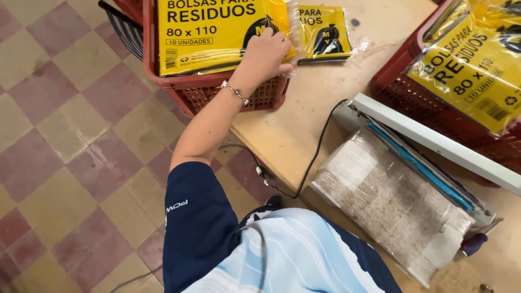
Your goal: Seal yellow plastic bags using a manual heat sealer and organize them into baskets.
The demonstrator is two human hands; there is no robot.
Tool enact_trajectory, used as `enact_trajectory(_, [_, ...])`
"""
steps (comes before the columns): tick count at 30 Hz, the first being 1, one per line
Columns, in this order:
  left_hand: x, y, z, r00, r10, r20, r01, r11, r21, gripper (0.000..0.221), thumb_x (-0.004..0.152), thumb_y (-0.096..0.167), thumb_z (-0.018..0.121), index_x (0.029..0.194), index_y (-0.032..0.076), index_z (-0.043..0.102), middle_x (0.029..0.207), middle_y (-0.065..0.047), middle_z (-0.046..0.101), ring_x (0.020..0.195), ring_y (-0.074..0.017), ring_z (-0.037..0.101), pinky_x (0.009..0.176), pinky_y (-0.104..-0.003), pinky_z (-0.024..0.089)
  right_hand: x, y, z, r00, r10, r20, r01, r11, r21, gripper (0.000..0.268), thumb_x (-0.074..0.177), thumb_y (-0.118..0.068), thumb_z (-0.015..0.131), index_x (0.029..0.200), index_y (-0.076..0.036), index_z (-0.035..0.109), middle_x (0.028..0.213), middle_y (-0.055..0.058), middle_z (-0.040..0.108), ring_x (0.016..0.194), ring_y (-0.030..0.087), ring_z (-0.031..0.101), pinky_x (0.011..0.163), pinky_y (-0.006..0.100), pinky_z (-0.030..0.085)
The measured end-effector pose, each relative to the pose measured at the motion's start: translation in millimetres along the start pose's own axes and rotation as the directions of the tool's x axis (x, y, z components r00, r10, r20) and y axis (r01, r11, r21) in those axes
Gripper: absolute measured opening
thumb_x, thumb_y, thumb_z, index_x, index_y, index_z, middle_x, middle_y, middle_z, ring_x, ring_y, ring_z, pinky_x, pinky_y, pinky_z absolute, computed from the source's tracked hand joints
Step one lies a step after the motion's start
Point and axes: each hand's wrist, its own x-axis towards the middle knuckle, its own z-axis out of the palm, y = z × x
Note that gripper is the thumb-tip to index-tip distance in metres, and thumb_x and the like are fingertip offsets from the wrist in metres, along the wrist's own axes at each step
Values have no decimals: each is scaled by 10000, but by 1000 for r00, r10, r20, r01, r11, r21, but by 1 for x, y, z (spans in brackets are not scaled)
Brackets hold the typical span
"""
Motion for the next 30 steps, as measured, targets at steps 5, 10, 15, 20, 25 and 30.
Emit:
enact_trajectory(5, [24, 13, 16, 979, -59, -195, 75, 994, 78, 66, 816, 125, 659, 852, 70, 668, 697, -42, 678, 599, -225, 635, 433, -386, 529, 82, -180, 8, 917, -396, 51, 387, 850, -357, 340, 995, -373, 518, 1073, -154, 765, 901, -9, 774, 843, 127, 692, 802, 287, 513])
enact_trajectory(10, [17, 3, -25, 974, -139, -177, 109, 980, -166, 228, 931, 242, 595, 731, 133, 609, 644, -3, 617, 551, -216, 605, 446, -356, 471, 86, -322, 32, 731, -675, 95, 672, 690, -269, 236, 996, -216, 550, 1136, -102, 701, 1035, 38, 745, 918, 149, 717, 820, 299, 546])
enact_trajectory(15, [-3, 36, -102, 938, -164, -307, -39, 827, -560, 463, 1135, 278, 490, 686, 163, 499, 524, 51, 409, 469, -88, 415, 496, -260, 335, 108, -406, 52, 582, -812, 28, 794, 561, -234, 485, 999, -297, 570, 1411, -46, 524, 1375, 113, 633, 1185, 224, 673, 969, 359, 523])
enact_trajectory(20, [-26, 134, -147, 976, -162, -149, -130, 123, -984, 192, 1039, 239, 599, 1052, 81, 706, 801, -130, 687, 786, -178, 675, 740, -351, 591, 90, -454, 73, 449, -883, -137, 891, 454, -8, 1049, 862, -200, 819, 1617, 27, 127, 1591, 306, 304, 1406, 451, 468, 1087, 551, 459])
enact_trajectory(25, [-41, 221, -188, 949, 18, -314, -309, -144, -940, 190, 1055, 117, 507, 1001, 84, 686, 786, -94, 754, 725, -182, 768, 726, -311, 628, 110, -405, 48, 169, -906, -387, 860, 328, -392, 853, 817, -246, 843, 1482, 81, 418, 1396, 296, 510, 1273, 441, 551, 1059, 550, 466])
enact_trajectory(30, [-36, 287, -190, 860, 88, -503, -477, -214, -853, 155, 1050, 132, 525, 1008, 120, 674, 780, -24, 751, 724, -124, 758, 740, -288, 615, 95, -372, 9, 15, -832, -555, 836, 315, -450, 771, 798, -187, 857, 1412, 107, 494, 1323, 280, 553, 1232, 435, 576, 1073, 524, 470])
